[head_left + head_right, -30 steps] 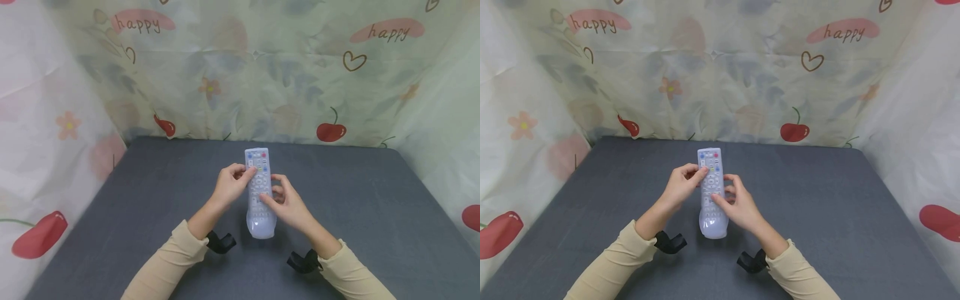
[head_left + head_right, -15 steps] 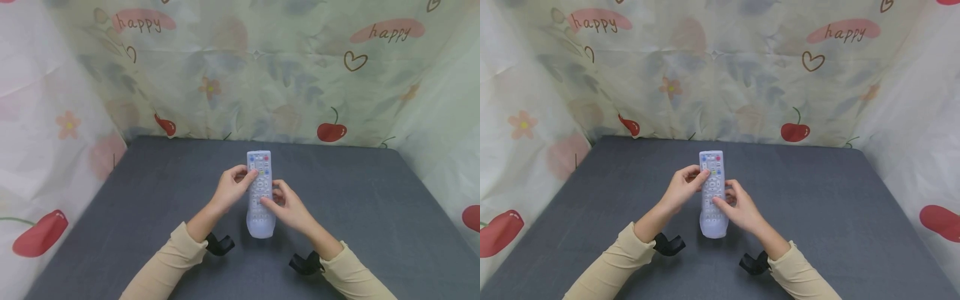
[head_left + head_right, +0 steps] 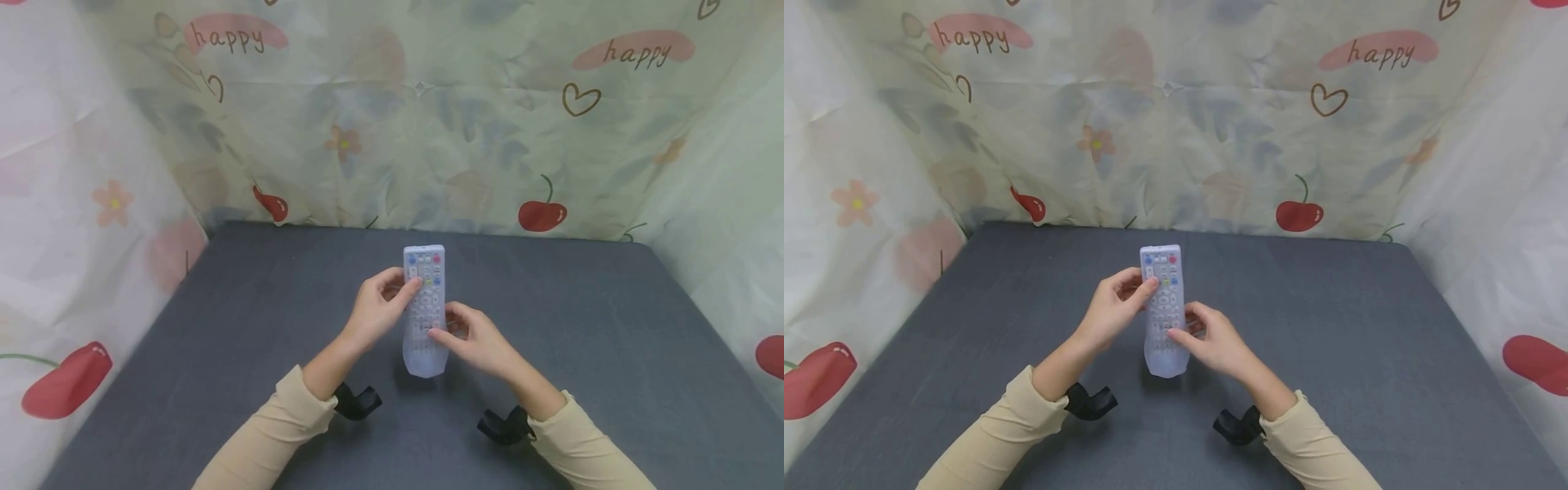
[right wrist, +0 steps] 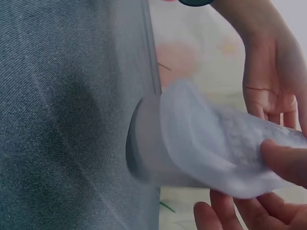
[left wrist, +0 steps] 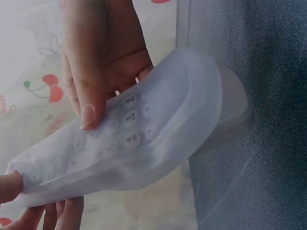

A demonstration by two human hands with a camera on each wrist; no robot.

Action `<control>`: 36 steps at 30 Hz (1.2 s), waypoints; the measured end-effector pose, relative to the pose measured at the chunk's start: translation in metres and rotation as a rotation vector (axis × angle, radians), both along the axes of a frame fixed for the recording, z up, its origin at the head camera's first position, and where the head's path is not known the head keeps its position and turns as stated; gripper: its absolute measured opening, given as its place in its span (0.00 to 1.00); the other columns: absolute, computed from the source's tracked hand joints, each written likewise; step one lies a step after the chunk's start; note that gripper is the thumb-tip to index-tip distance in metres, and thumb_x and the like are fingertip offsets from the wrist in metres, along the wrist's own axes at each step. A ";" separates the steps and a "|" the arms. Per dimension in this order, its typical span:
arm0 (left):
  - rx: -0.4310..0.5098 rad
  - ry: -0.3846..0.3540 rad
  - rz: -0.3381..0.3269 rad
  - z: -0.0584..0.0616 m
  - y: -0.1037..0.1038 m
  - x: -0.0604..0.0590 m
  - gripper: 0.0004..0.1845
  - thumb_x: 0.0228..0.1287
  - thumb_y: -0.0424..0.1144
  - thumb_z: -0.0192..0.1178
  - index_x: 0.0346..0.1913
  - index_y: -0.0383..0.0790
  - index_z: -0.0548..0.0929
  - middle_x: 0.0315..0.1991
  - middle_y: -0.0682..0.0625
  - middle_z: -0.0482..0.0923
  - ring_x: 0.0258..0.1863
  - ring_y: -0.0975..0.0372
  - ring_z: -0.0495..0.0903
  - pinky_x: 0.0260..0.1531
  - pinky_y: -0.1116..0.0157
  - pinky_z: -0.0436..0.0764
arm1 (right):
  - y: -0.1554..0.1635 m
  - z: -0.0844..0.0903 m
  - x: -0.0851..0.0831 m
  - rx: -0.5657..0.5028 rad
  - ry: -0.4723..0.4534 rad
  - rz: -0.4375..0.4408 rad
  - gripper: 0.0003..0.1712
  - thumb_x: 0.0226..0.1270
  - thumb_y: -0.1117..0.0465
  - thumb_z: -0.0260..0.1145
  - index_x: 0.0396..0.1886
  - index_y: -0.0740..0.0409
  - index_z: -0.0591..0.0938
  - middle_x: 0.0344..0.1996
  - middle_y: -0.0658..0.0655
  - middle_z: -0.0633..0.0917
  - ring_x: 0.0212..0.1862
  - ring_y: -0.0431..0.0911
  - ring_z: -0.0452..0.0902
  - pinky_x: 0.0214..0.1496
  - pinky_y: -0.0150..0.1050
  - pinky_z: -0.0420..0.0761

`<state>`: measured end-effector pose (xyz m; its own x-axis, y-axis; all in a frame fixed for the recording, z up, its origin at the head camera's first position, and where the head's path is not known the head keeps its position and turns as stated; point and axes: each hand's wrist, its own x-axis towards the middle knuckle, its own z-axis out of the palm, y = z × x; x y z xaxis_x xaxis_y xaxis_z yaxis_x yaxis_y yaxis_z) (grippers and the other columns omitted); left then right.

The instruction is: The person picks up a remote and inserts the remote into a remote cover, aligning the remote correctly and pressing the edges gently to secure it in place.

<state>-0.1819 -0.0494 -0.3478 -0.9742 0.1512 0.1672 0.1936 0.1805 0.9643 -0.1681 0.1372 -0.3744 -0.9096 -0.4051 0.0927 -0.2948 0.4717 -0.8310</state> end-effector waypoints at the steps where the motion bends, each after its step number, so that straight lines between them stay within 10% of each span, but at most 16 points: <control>1: 0.006 -0.005 -0.012 0.001 -0.001 0.001 0.15 0.67 0.42 0.56 0.50 0.37 0.80 0.43 0.41 0.81 0.39 0.57 0.82 0.39 0.62 0.81 | 0.001 0.000 0.000 -0.001 0.012 -0.005 0.19 0.63 0.61 0.64 0.49 0.67 0.76 0.42 0.64 0.83 0.40 0.48 0.80 0.40 0.37 0.81; 11: 0.102 -0.201 -0.145 -0.001 -0.010 0.001 0.25 0.74 0.49 0.42 0.52 0.29 0.77 0.51 0.36 0.79 0.50 0.53 0.80 0.51 0.61 0.80 | 0.008 0.002 -0.002 -0.106 0.139 -0.117 0.22 0.57 0.69 0.67 0.52 0.62 0.75 0.46 0.63 0.81 0.49 0.52 0.79 0.52 0.49 0.80; 19: 0.005 -0.373 -0.267 -0.018 -0.009 0.001 0.27 0.70 0.52 0.48 0.55 0.28 0.72 0.47 0.35 0.79 0.40 0.57 0.84 0.45 0.59 0.82 | 0.009 -0.002 -0.003 -0.221 0.393 -0.075 0.24 0.47 0.81 0.67 0.46 0.63 0.78 0.49 0.63 0.81 0.55 0.27 0.71 0.60 0.25 0.70; 25: 0.120 -0.384 -0.348 -0.018 -0.007 0.003 0.26 0.69 0.43 0.53 0.62 0.28 0.66 0.52 0.34 0.78 0.42 0.59 0.84 0.48 0.56 0.81 | 0.005 -0.003 -0.001 -0.131 0.515 -0.110 0.24 0.47 0.82 0.67 0.44 0.60 0.80 0.55 0.61 0.79 0.60 0.48 0.72 0.62 0.32 0.72; 29: 0.133 -0.327 -0.317 -0.017 -0.008 0.004 0.30 0.66 0.37 0.56 0.67 0.33 0.59 0.51 0.32 0.78 0.44 0.56 0.83 0.47 0.55 0.81 | 0.006 -0.001 -0.003 -0.148 0.454 -0.180 0.29 0.50 0.80 0.66 0.53 0.64 0.73 0.59 0.63 0.72 0.60 0.55 0.71 0.59 0.49 0.74; 36: 0.111 -0.232 -0.301 -0.018 -0.009 0.005 0.29 0.64 0.32 0.58 0.65 0.40 0.61 0.50 0.31 0.78 0.44 0.55 0.82 0.45 0.55 0.82 | 0.007 0.009 -0.003 -0.289 0.069 -0.151 0.26 0.68 0.64 0.57 0.63 0.62 0.62 0.54 0.67 0.76 0.46 0.49 0.81 0.44 0.42 0.83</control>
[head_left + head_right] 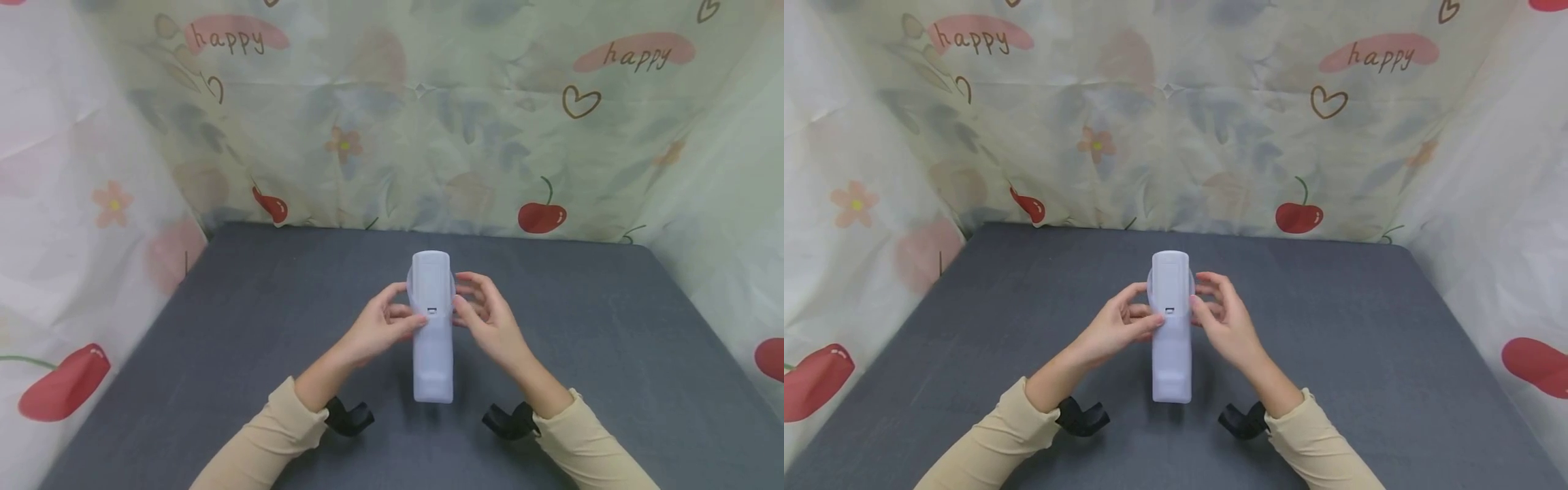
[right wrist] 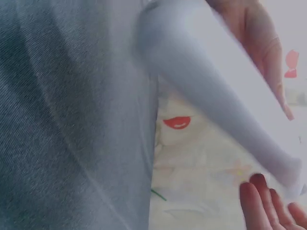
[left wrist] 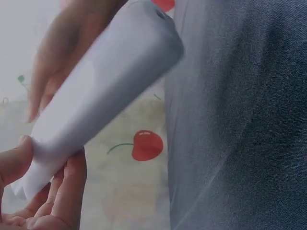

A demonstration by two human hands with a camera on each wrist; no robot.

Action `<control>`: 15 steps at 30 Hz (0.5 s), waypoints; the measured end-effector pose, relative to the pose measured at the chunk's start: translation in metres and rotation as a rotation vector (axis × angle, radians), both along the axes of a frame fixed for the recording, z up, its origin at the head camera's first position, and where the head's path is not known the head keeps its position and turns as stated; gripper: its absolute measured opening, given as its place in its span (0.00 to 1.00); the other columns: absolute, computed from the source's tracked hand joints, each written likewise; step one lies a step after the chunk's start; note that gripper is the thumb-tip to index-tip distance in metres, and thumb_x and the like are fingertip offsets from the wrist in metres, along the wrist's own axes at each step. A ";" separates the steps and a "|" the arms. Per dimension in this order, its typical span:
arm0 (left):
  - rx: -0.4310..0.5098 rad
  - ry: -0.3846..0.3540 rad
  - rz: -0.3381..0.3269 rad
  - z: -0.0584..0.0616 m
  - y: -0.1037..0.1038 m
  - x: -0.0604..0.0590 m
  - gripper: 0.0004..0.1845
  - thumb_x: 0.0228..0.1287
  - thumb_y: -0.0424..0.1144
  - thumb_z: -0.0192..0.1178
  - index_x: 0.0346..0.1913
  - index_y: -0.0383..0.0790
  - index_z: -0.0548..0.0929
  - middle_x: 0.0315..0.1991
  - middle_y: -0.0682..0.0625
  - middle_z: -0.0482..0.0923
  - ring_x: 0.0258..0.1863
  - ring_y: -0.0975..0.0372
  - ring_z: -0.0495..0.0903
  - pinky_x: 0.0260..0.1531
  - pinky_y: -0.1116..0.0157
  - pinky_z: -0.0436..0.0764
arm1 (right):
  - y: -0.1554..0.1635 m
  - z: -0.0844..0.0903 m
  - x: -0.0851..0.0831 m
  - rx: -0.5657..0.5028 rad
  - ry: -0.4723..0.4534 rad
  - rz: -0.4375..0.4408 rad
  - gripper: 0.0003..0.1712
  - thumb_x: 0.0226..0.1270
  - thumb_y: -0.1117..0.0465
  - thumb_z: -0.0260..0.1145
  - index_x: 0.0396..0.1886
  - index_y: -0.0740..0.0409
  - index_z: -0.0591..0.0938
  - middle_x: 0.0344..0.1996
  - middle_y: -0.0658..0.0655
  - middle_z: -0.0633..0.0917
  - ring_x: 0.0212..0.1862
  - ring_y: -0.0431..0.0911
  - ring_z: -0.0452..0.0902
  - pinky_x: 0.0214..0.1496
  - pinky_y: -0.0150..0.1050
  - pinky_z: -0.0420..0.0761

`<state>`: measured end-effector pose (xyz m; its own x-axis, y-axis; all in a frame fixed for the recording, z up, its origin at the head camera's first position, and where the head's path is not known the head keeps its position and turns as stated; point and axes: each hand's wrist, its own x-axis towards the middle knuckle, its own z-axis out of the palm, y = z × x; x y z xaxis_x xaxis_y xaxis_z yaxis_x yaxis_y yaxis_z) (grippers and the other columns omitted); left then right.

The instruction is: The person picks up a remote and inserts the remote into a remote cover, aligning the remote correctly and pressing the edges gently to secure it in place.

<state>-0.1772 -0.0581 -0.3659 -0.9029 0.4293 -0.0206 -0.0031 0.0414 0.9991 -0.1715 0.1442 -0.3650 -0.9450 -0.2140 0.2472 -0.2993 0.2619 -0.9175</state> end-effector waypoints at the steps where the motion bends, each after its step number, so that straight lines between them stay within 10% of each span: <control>1: -0.008 0.017 -0.004 -0.001 0.000 0.000 0.29 0.63 0.32 0.58 0.66 0.41 0.61 0.49 0.31 0.78 0.44 0.55 0.83 0.45 0.55 0.82 | -0.001 0.001 0.000 0.001 -0.043 0.018 0.28 0.69 0.62 0.57 0.64 0.62 0.61 0.54 0.68 0.76 0.46 0.49 0.82 0.44 0.41 0.83; 7: -0.057 0.075 -0.020 -0.002 0.001 0.000 0.28 0.64 0.35 0.59 0.65 0.41 0.62 0.47 0.32 0.79 0.43 0.55 0.83 0.45 0.54 0.81 | -0.005 0.003 0.000 0.044 -0.089 0.040 0.34 0.65 0.62 0.62 0.65 0.64 0.58 0.51 0.70 0.78 0.46 0.53 0.82 0.42 0.40 0.83; 15: -0.031 0.138 0.166 0.010 0.003 0.001 0.28 0.63 0.40 0.60 0.65 0.44 0.63 0.52 0.39 0.78 0.48 0.52 0.82 0.48 0.58 0.79 | -0.008 -0.001 0.004 0.043 -0.039 0.086 0.31 0.62 0.66 0.64 0.62 0.63 0.62 0.46 0.69 0.80 0.37 0.36 0.82 0.39 0.36 0.83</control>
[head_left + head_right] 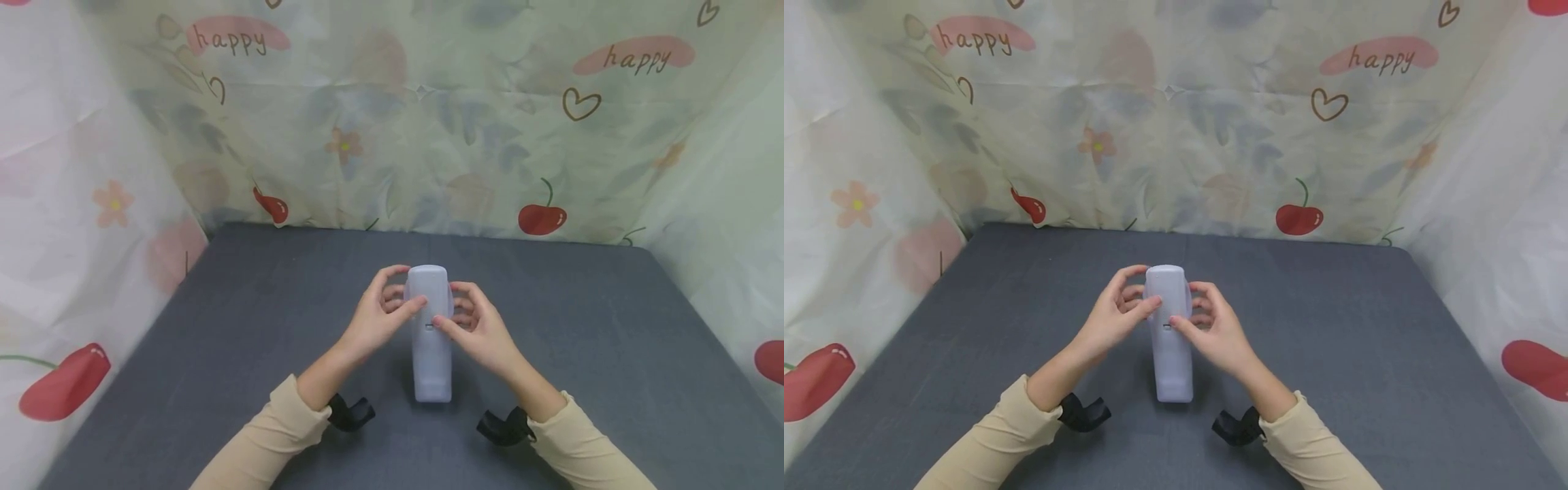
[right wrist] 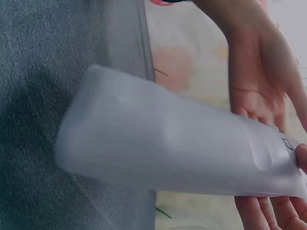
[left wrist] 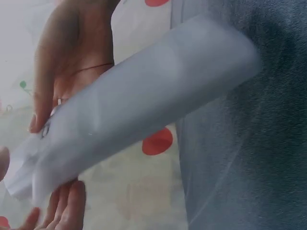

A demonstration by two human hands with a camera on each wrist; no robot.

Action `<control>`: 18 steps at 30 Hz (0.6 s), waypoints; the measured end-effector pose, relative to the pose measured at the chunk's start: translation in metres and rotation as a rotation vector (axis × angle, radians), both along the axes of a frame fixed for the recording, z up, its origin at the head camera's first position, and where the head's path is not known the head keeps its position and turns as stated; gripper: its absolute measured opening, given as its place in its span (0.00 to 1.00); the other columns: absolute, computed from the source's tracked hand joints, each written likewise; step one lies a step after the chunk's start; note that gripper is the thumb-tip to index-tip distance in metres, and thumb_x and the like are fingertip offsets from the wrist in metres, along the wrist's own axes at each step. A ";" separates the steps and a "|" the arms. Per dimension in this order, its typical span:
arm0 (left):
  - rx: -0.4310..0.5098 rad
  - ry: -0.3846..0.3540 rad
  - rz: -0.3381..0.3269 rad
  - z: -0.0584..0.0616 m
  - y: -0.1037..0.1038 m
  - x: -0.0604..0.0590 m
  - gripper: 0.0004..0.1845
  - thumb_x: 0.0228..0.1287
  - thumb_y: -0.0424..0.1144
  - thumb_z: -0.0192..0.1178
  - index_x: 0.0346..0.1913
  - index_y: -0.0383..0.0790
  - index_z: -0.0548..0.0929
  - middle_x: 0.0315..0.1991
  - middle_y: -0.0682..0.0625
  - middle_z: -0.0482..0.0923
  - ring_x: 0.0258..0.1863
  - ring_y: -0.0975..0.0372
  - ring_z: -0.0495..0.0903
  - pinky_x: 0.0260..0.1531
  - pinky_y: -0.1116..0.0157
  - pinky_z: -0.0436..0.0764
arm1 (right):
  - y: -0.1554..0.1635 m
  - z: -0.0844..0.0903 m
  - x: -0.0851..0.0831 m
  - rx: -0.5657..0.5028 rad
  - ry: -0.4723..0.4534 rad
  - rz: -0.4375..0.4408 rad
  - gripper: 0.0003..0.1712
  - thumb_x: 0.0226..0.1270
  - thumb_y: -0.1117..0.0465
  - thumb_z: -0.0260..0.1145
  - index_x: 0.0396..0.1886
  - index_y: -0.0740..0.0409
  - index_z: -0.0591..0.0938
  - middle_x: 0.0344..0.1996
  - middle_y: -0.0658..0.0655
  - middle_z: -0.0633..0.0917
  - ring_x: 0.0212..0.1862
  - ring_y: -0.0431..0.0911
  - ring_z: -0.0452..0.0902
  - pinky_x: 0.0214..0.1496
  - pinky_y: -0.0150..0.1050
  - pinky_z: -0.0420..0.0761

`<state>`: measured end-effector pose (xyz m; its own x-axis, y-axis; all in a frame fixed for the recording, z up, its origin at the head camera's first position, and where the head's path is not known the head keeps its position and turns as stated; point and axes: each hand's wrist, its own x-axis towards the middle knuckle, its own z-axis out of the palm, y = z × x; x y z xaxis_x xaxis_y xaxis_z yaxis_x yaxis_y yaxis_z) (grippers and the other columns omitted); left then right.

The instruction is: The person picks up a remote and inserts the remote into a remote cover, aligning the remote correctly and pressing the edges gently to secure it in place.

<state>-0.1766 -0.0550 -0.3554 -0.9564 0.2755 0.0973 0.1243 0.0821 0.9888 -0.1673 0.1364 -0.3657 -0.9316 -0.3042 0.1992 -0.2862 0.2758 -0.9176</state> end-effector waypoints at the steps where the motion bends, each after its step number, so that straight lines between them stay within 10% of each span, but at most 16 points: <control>1: 0.012 0.025 0.012 0.001 0.001 0.000 0.28 0.64 0.39 0.59 0.64 0.44 0.63 0.52 0.39 0.77 0.48 0.52 0.82 0.47 0.58 0.80 | 0.000 -0.001 0.001 0.001 0.002 0.004 0.31 0.61 0.66 0.65 0.61 0.62 0.62 0.46 0.69 0.80 0.36 0.35 0.82 0.39 0.36 0.83; 10: 0.011 0.077 0.009 0.008 -0.001 0.001 0.18 0.67 0.37 0.55 0.59 0.42 0.68 0.49 0.37 0.76 0.43 0.53 0.82 0.43 0.57 0.80 | 0.000 -0.001 -0.001 -0.017 -0.056 0.020 0.23 0.65 0.63 0.61 0.57 0.59 0.66 0.46 0.69 0.79 0.42 0.53 0.83 0.39 0.39 0.83; 18: 0.017 0.090 -0.098 0.010 -0.010 -0.003 0.17 0.68 0.32 0.52 0.58 0.38 0.67 0.52 0.33 0.75 0.45 0.54 0.80 0.41 0.58 0.82 | 0.006 0.001 0.000 -0.084 -0.108 0.089 0.17 0.69 0.61 0.57 0.55 0.62 0.70 0.44 0.61 0.81 0.40 0.40 0.81 0.42 0.39 0.83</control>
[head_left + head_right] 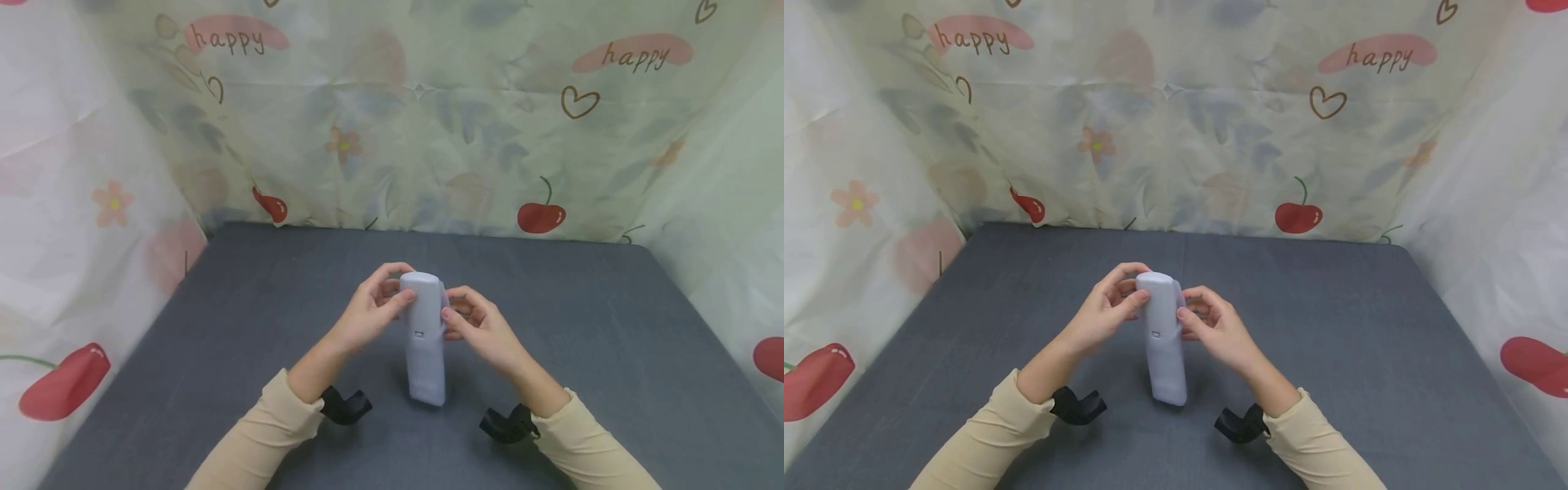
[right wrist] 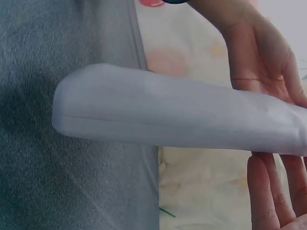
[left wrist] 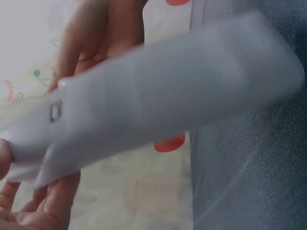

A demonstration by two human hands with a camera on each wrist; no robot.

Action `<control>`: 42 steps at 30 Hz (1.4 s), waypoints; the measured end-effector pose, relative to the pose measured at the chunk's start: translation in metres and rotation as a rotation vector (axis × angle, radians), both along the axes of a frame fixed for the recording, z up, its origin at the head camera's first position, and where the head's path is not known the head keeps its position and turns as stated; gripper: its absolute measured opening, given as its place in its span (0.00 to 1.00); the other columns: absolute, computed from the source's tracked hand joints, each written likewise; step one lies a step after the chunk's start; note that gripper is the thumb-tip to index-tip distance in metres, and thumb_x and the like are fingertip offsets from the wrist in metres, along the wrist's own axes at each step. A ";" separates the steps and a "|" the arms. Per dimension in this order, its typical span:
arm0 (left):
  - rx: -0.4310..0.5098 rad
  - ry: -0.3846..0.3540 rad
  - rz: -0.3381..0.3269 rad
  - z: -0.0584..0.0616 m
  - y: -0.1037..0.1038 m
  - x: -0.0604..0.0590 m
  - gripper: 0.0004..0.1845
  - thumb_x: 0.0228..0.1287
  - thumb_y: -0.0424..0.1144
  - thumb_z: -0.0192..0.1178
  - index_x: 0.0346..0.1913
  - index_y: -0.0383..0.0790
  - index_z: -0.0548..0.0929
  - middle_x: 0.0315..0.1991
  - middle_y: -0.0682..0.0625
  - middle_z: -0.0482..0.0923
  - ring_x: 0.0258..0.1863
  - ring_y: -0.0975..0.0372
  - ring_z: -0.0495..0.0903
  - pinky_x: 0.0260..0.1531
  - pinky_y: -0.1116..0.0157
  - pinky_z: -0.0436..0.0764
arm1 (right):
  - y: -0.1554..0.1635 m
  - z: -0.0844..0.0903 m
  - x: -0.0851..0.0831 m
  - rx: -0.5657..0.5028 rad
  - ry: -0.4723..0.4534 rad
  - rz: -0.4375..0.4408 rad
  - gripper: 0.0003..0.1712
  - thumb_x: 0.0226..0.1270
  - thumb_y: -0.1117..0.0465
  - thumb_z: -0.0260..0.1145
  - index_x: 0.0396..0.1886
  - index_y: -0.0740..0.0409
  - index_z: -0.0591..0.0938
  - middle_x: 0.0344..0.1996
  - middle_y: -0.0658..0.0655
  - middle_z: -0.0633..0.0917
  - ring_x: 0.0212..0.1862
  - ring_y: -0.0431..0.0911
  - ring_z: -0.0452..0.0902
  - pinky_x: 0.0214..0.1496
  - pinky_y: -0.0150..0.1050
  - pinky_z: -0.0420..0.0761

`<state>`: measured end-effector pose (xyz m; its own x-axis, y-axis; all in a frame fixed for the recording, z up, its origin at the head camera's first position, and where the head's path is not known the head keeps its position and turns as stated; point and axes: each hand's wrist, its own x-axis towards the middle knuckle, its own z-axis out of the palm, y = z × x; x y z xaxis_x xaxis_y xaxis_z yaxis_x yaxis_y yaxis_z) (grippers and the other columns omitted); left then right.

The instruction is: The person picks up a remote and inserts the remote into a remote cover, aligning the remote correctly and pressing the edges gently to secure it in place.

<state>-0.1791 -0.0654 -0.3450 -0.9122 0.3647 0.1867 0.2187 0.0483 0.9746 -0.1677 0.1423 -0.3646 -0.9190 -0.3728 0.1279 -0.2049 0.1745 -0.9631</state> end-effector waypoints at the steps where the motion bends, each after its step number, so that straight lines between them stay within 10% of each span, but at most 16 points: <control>1: 0.002 0.009 -0.011 -0.001 -0.001 -0.001 0.17 0.68 0.32 0.52 0.58 0.38 0.67 0.52 0.33 0.75 0.45 0.55 0.79 0.40 0.59 0.82 | 0.000 0.000 0.000 -0.007 -0.004 0.004 0.17 0.70 0.61 0.56 0.54 0.62 0.70 0.43 0.60 0.81 0.39 0.39 0.81 0.41 0.38 0.83; 17: -0.028 0.117 -0.075 -0.009 -0.001 0.002 0.17 0.67 0.31 0.53 0.57 0.36 0.68 0.50 0.34 0.76 0.46 0.50 0.80 0.42 0.62 0.80 | 0.001 0.008 -0.002 0.370 0.305 -0.034 0.15 0.56 0.71 0.67 0.41 0.62 0.72 0.29 0.58 0.86 0.31 0.41 0.82 0.33 0.33 0.80; 31: -0.063 0.053 0.076 -0.010 0.007 0.003 0.16 0.68 0.34 0.53 0.57 0.40 0.69 0.48 0.34 0.79 0.41 0.51 0.83 0.39 0.60 0.81 | -0.007 -0.006 -0.007 0.459 1.021 -0.270 0.18 0.41 0.74 0.74 0.33 0.63 0.77 0.28 0.56 0.77 0.27 0.43 0.80 0.30 0.32 0.82; 42: -0.130 0.047 0.115 -0.008 0.009 0.005 0.16 0.68 0.37 0.53 0.57 0.41 0.70 0.45 0.36 0.81 0.38 0.52 0.84 0.38 0.62 0.81 | -0.008 -0.010 -0.008 0.475 1.071 -0.287 0.10 0.45 0.76 0.70 0.30 0.65 0.83 0.24 0.56 0.82 0.27 0.42 0.80 0.30 0.31 0.81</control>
<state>-0.1742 -0.0566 -0.3527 -0.9406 0.2827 0.1882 0.2497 0.2003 0.9474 -0.1762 0.1345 -0.3745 -0.4877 -0.3885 0.7818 -0.7561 0.6356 -0.1558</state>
